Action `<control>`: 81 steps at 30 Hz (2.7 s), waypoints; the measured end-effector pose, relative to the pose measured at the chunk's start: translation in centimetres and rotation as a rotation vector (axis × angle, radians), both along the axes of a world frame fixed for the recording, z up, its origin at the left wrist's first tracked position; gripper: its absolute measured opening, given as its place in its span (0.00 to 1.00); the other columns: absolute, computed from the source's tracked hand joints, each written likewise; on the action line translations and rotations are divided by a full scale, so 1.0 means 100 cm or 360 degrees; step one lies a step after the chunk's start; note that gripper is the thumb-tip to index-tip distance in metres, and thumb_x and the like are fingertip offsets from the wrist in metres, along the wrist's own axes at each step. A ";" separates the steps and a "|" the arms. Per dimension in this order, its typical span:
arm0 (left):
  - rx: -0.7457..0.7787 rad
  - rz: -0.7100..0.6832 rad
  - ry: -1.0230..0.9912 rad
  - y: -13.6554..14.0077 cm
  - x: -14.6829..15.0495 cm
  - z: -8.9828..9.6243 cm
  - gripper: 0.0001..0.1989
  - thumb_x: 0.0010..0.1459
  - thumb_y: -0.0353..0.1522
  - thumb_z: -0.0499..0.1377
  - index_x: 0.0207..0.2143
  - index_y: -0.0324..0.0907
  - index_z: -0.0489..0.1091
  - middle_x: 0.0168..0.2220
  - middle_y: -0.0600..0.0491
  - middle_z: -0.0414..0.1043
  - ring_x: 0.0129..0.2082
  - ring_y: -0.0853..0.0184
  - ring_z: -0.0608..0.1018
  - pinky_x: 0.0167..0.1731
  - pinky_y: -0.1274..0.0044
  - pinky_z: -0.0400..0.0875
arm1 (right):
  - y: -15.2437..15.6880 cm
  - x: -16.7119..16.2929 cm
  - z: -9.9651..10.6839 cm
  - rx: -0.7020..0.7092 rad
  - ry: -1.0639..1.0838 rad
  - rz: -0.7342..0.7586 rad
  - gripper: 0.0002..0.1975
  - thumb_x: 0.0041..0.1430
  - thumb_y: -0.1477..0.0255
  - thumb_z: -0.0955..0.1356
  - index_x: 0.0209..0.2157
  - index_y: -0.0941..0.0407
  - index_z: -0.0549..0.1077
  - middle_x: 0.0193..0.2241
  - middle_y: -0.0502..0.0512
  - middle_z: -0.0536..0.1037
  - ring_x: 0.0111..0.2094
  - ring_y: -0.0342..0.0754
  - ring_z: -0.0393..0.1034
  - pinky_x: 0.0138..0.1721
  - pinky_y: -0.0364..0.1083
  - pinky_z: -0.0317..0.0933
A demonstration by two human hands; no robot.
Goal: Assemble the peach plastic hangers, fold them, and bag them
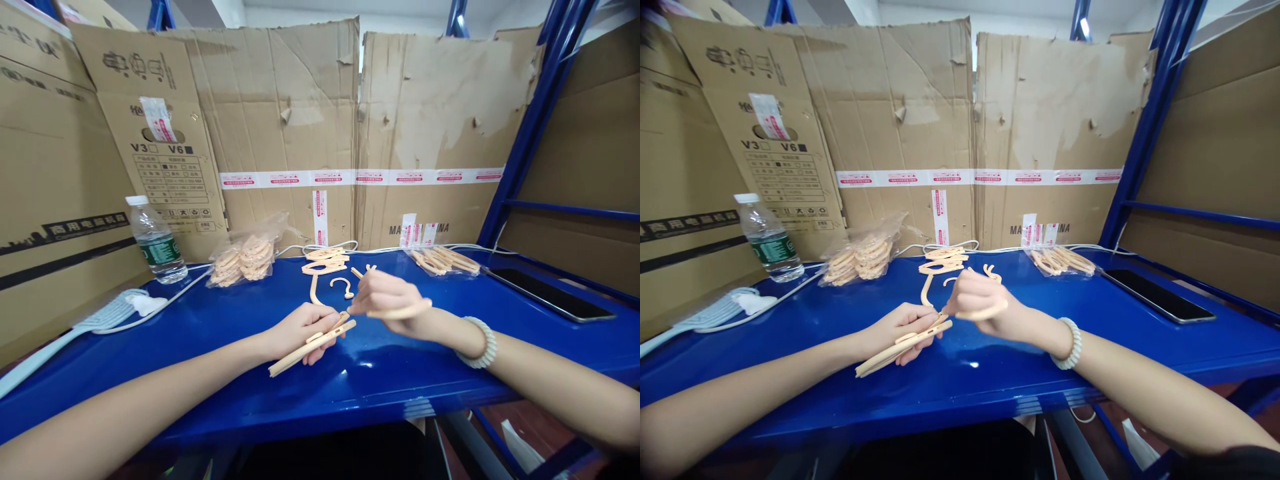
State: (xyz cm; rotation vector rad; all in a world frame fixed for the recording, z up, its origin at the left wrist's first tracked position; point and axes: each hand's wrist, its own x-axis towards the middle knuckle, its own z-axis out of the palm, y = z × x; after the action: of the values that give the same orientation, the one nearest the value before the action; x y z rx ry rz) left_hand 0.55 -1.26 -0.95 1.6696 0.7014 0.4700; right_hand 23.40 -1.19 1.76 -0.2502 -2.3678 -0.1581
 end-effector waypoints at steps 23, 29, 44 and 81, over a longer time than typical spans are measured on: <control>-0.0373 0.0621 -0.0784 0.005 0.005 0.015 0.11 0.54 0.25 0.56 0.40 0.40 0.72 0.36 0.49 0.74 0.32 0.66 0.76 0.30 0.74 0.74 | 0.034 0.033 0.012 -0.0534 -0.0100 -0.0960 0.16 0.61 0.72 0.62 0.50 0.59 0.67 0.30 0.56 0.74 0.31 0.47 0.68 0.35 0.47 0.63; -0.0424 0.0674 -0.0818 0.007 0.005 0.014 0.15 0.54 0.22 0.56 0.44 0.37 0.72 0.31 0.50 0.74 0.26 0.68 0.76 0.30 0.76 0.74 | -0.026 -0.015 0.005 -0.0034 -0.0510 -0.0082 0.08 0.64 0.71 0.63 0.42 0.57 0.72 0.42 0.58 0.71 0.45 0.48 0.62 0.46 0.49 0.59; 0.0146 0.0691 -0.0380 -0.008 0.008 0.005 0.22 0.51 0.44 0.63 0.39 0.34 0.70 0.32 0.47 0.77 0.30 0.60 0.80 0.32 0.71 0.76 | -0.014 -0.023 -0.022 0.0483 -0.0627 -0.0702 0.09 0.65 0.75 0.59 0.37 0.58 0.70 0.38 0.58 0.72 0.40 0.51 0.61 0.52 0.56 0.49; -0.0217 0.0854 -0.0490 -0.012 0.010 0.004 0.11 0.58 0.36 0.57 0.32 0.34 0.68 0.24 0.47 0.75 0.26 0.60 0.81 0.29 0.73 0.75 | 0.045 0.024 -0.008 -0.0598 -0.0549 -0.0425 0.11 0.60 0.79 0.63 0.42 0.59 0.75 0.41 0.59 0.76 0.47 0.49 0.67 0.51 0.53 0.58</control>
State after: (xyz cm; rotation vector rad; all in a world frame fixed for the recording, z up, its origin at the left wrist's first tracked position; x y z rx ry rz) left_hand 1.56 -2.45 -0.58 1.2325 0.9254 1.0118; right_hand 25.81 3.35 1.00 -0.7752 -2.6864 0.1328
